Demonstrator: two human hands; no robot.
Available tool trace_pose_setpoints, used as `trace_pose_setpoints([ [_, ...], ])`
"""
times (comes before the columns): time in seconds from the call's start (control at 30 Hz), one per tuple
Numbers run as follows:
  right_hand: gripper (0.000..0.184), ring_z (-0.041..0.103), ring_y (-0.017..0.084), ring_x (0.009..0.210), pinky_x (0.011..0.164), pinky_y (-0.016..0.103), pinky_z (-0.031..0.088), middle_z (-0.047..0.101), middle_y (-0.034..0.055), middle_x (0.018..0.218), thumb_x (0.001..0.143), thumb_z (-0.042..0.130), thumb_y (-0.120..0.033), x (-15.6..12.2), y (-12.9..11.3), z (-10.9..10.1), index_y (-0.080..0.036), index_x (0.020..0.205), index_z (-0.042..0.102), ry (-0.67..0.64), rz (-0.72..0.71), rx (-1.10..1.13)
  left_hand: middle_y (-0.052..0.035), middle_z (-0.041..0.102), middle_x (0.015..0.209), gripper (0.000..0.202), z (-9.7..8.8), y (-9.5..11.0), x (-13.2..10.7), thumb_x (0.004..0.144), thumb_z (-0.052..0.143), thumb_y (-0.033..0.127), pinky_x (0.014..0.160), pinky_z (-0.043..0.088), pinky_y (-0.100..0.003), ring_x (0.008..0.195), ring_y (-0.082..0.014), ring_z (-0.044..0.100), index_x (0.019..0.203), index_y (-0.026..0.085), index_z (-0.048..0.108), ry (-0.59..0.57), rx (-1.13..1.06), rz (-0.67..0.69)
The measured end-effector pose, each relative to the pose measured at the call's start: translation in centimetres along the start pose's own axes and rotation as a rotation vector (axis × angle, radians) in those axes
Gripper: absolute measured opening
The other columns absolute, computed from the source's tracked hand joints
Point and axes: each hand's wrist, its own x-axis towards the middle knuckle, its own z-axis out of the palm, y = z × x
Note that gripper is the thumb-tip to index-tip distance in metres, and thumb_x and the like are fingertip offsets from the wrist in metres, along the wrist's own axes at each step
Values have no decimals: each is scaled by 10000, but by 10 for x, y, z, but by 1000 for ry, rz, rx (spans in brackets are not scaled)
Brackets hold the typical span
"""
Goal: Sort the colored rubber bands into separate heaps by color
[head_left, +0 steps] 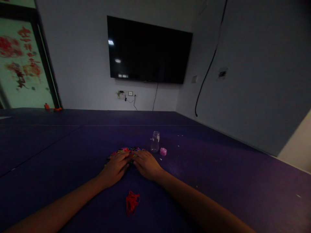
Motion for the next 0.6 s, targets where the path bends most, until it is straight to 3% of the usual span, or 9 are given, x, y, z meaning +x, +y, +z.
trace_pose_setpoints([
  [0.17,335,504,205,1162,984,395,384,568,82,1265,925,423,-221,0,1,1,-196,1239,535,-2,20,33,-109,594,1195,335,-1,0,0,897,415,147,959,447,-462,1134,-244,528,1181,196,586,27,-35,28],
  [0.4,281,506,224,1165,981,407,390,555,87,1281,933,416,-234,0,-1,-2,-188,1133,608,-35,2,17,-107,617,1166,315,-5,4,0,897,416,172,952,460,-455,1113,-243,542,1121,203,635,5,-57,24],
  [0.6,324,525,218,1152,983,399,400,575,94,1263,935,404,-225,-1,-1,-1,-174,1211,565,-20,36,40,-105,626,1181,328,-6,6,2,902,412,171,952,466,-451,1126,-235,547,1153,199,621,-5,-78,51],
])
